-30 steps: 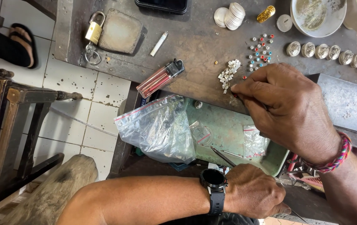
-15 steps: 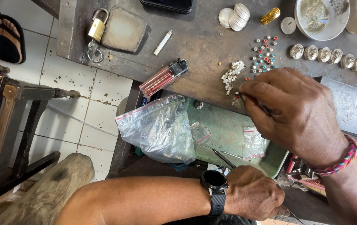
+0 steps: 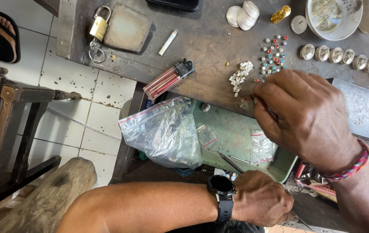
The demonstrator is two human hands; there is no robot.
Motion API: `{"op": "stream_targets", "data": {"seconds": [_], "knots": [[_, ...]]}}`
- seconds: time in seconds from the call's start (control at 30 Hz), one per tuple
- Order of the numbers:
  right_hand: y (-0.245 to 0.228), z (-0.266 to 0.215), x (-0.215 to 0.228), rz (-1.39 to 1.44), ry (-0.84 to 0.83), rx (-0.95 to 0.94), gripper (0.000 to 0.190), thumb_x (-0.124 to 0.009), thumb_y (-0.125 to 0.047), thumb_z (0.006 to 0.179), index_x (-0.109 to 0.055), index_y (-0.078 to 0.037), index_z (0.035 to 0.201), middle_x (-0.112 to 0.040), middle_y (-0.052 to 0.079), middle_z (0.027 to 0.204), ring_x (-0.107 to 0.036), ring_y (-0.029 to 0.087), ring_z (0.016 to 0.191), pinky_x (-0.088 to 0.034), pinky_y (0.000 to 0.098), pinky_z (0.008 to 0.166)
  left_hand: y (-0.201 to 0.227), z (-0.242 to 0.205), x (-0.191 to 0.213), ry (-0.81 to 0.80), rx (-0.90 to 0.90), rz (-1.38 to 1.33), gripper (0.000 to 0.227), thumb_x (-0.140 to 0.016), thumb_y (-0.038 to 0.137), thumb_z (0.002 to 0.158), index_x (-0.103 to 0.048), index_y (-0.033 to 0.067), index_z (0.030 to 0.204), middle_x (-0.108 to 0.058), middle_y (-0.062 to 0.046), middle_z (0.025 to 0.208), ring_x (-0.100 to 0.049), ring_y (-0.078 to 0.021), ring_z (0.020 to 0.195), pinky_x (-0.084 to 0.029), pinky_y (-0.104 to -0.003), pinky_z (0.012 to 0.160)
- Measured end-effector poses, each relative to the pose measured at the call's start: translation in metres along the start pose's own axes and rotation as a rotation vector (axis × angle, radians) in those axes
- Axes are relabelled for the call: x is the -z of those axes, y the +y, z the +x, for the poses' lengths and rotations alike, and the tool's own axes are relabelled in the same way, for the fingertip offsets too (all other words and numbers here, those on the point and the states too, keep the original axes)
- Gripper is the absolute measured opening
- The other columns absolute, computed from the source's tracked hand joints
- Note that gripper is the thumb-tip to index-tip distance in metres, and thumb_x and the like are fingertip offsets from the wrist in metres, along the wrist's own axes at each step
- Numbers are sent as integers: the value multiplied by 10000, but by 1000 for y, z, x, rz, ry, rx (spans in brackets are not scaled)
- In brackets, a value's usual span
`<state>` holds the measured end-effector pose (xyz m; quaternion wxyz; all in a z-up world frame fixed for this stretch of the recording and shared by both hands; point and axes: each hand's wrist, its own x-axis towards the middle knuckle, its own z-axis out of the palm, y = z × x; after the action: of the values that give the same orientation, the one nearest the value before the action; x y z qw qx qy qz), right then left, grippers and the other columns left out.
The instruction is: Sorting and packing small wooden sticks and beads into plastic bags at a jewelry workshop workbench.
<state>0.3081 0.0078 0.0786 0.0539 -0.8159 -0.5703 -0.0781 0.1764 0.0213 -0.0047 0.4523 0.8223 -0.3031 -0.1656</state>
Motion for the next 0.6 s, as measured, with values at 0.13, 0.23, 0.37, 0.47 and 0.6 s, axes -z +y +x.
{"op": "stream_targets", "data": {"seconds": [0.13,0.23,0.37,0.47,0.6], "knots": [[-2,-3,1,-73,26,41,81,-696,-134,869,-630,-90,852,-587,42,804,-542,158,610,-432,299,504,-1,0,-1,-25,-1,16,398,-400,384,807,-623,64,729,-644,-106,649,-604,-342,579,-430,-471,411],[-3,-2,2,-85,49,61,54,-694,-126,896,-648,-97,893,-592,33,834,-538,184,632,-401,309,526,-3,0,-3,43,-51,23,387,-424,372,812,-605,65,663,-605,-85,561,-562,-291,467,-388,-423,342],[-1,-2,1,-12,60,16,51,-700,-99,876,-664,-70,899,-649,66,847,-613,181,688,-501,333,581,0,0,2,1,-12,-9,399,-407,375,817,-612,62,679,-617,-94,580,-578,-312,496,-410,-439,369],[-1,-2,5,74,45,-29,39,-683,-58,867,-654,-45,890,-648,87,861,-606,209,703,-500,352,630,-1,0,-3,33,-20,14,382,-426,374,812,-611,67,679,-618,-91,589,-576,-310,499,-402,-438,364],[-2,-2,6,103,24,-49,51,-648,-60,873,-649,-37,919,-618,86,882,-580,231,711,-475,346,642,-2,0,-5,45,-40,28,371,-426,364,815,-610,67,688,-623,-84,601,-580,-307,516,-407,-446,367]]}}
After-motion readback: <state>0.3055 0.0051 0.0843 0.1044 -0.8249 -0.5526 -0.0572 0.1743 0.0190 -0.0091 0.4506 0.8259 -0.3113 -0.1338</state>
